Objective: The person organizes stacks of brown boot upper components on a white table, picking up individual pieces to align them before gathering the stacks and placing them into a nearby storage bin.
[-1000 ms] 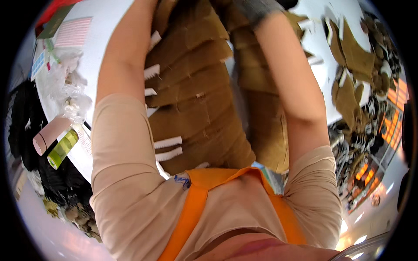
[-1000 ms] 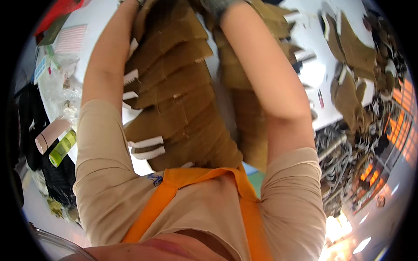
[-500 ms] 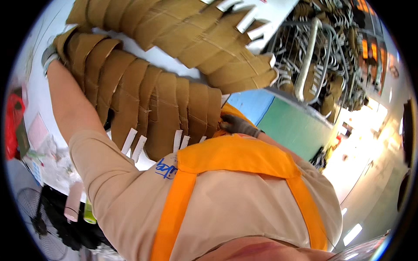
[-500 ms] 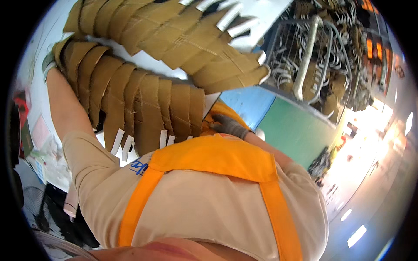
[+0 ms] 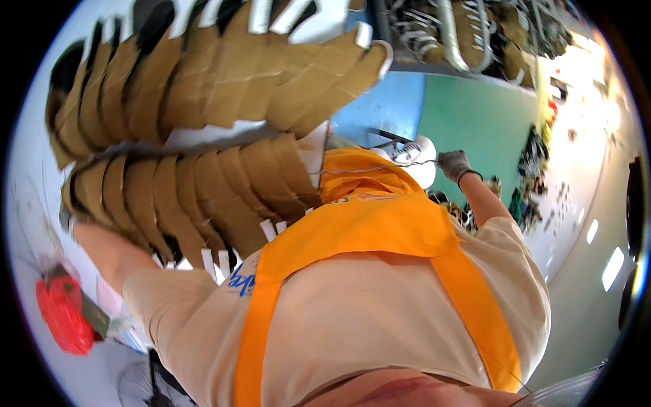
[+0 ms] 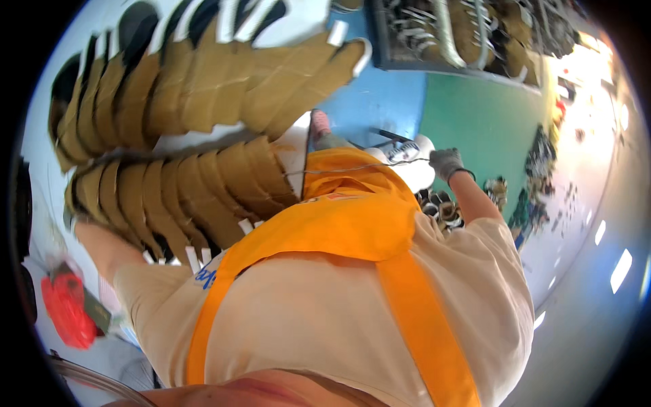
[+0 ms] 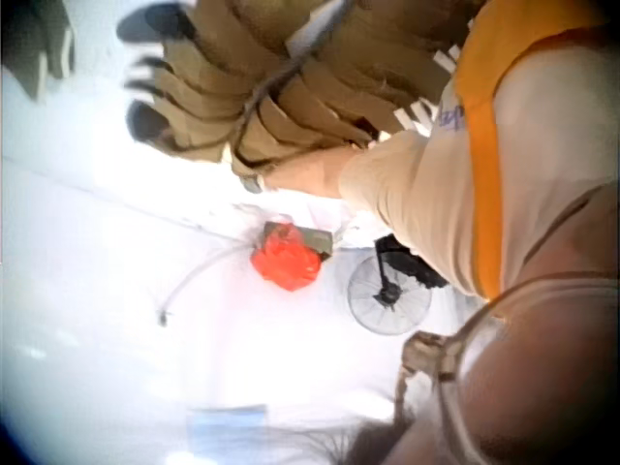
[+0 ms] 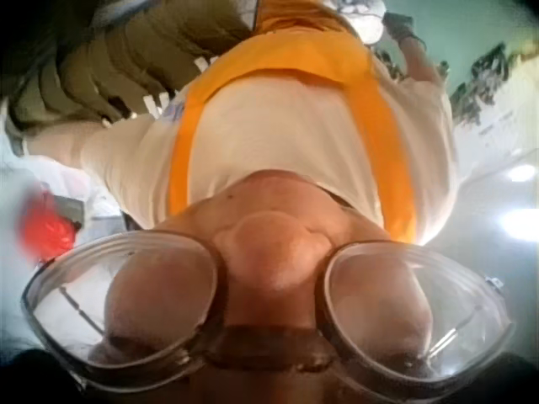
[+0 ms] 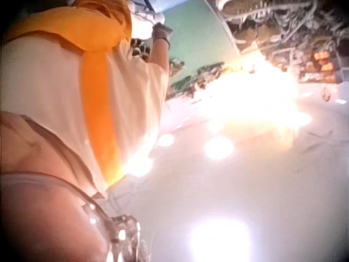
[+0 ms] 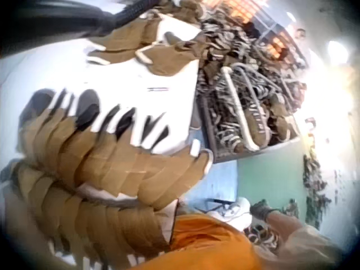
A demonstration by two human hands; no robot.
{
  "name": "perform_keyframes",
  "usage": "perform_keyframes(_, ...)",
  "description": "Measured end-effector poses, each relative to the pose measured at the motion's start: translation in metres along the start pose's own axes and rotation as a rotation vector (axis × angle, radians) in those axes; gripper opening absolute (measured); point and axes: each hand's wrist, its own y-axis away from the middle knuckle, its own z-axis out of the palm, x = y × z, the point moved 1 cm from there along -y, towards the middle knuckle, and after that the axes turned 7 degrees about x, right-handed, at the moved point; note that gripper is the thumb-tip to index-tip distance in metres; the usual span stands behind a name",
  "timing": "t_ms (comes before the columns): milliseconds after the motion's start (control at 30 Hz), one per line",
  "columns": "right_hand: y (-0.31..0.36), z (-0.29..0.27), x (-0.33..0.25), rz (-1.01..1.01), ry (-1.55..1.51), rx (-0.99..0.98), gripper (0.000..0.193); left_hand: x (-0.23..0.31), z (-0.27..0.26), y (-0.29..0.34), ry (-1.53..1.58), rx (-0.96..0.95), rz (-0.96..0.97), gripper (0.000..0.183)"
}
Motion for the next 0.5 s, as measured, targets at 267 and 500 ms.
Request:
perform_keyframes(267,-0.001,-0.017,-0.076,-0.062,-0.71,0.205,0.062,0.059,0.057,-0.02,-0.051,0.051,0.154,0.057)
perform_keyframes(500,0.134,0.058,0.142,0.745,-0.33,0.052,0.054,0.038,0.042,-0.029,-0.172,0.082,0.178,0.054)
